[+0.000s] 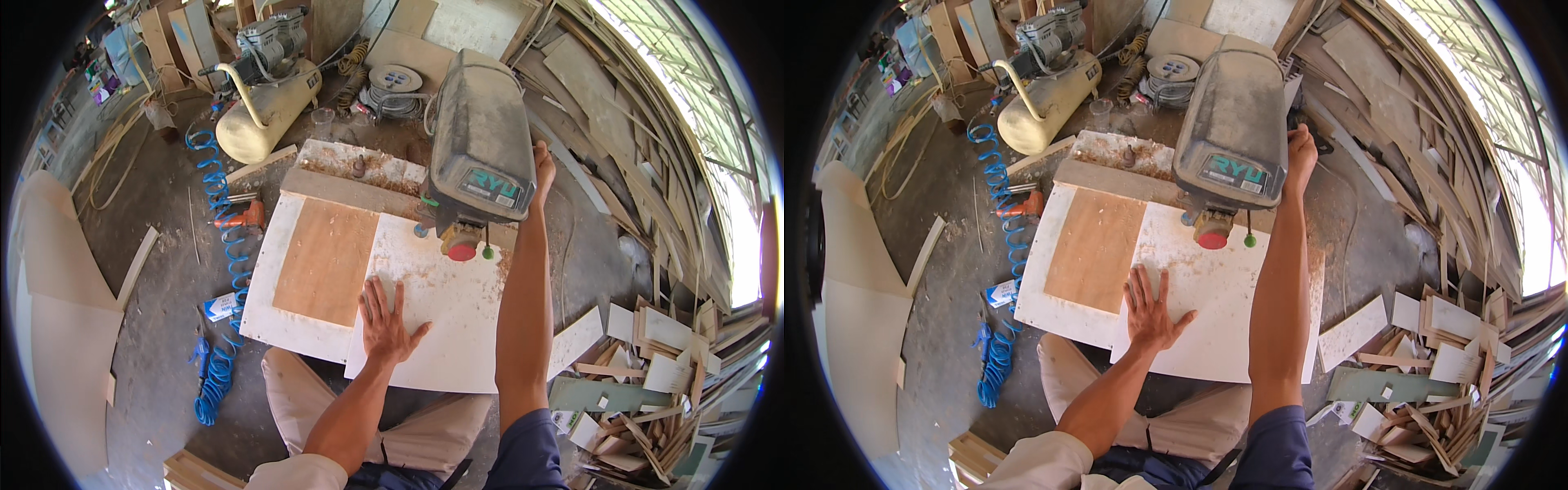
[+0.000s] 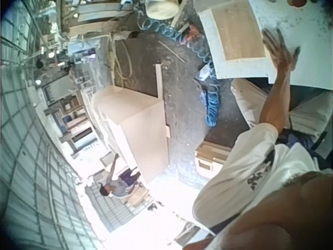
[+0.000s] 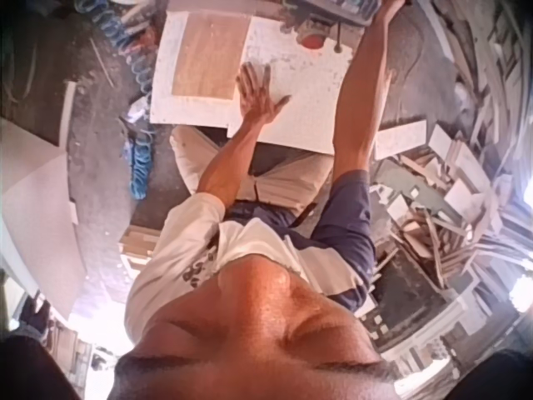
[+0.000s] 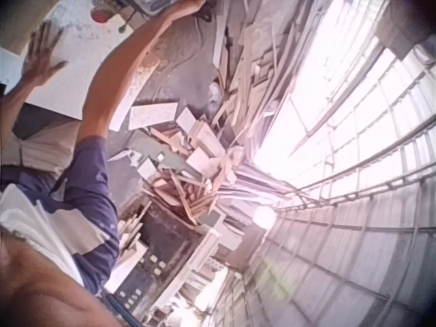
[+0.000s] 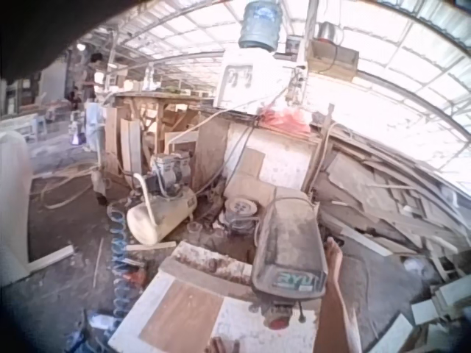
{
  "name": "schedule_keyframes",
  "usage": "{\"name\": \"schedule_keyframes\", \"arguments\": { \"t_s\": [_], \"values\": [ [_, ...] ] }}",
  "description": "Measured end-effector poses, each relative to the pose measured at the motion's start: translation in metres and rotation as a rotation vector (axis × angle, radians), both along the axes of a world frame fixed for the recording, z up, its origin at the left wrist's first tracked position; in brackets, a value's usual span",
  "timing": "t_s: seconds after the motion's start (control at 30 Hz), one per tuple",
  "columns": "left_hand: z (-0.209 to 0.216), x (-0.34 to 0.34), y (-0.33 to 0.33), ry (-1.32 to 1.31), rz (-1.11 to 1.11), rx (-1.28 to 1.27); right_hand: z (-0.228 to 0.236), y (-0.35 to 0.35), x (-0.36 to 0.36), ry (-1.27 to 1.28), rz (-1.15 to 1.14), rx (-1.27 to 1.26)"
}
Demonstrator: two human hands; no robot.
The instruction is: The person uses a drill press to create circular holes in a white rectangular wood panel, positioning the wood under the bit and lowering the handle, then cleans the work surface with a blue air blower.
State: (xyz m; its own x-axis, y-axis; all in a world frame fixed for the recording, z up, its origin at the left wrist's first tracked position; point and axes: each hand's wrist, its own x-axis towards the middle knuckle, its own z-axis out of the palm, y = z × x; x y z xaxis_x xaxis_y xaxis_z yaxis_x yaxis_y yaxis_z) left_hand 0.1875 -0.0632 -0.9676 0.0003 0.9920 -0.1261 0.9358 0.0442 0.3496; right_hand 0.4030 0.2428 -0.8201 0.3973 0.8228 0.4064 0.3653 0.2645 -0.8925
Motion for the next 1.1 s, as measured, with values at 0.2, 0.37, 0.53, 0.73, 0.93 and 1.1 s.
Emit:
{"name": "schedule_keyframes", "arguments": {
  "t_s": [0.2,0.37,0.53,0.73,0.93,1.1],
  "values": [
    [0.006,0.003,0.001,0.000,-0.020,-0.014,-0.007,0.025,0.011,0.217,0.248,0.037],
    [0.003,0.001,-0.001,-0.003,-0.014,-0.011,0.018,-0.038,-0.010,0.334,0.251,-0.044],
    [0.002,0.005,0.000,0.006,-0.024,0.003,0.023,-0.072,-0.019,0.526,0.237,-0.001],
    [0.000,0.005,0.001,0.011,-0.027,0.011,0.020,-0.076,-0.024,0.542,0.195,0.047],
    [-0.001,0.004,0.000,0.001,-0.019,0.021,0.023,-0.083,-0.033,0.545,0.212,0.086],
    [0.004,0.004,0.000,0.009,-0.027,0.018,0.020,-0.085,-0.031,0.546,0.222,0.103]
  ]
}}
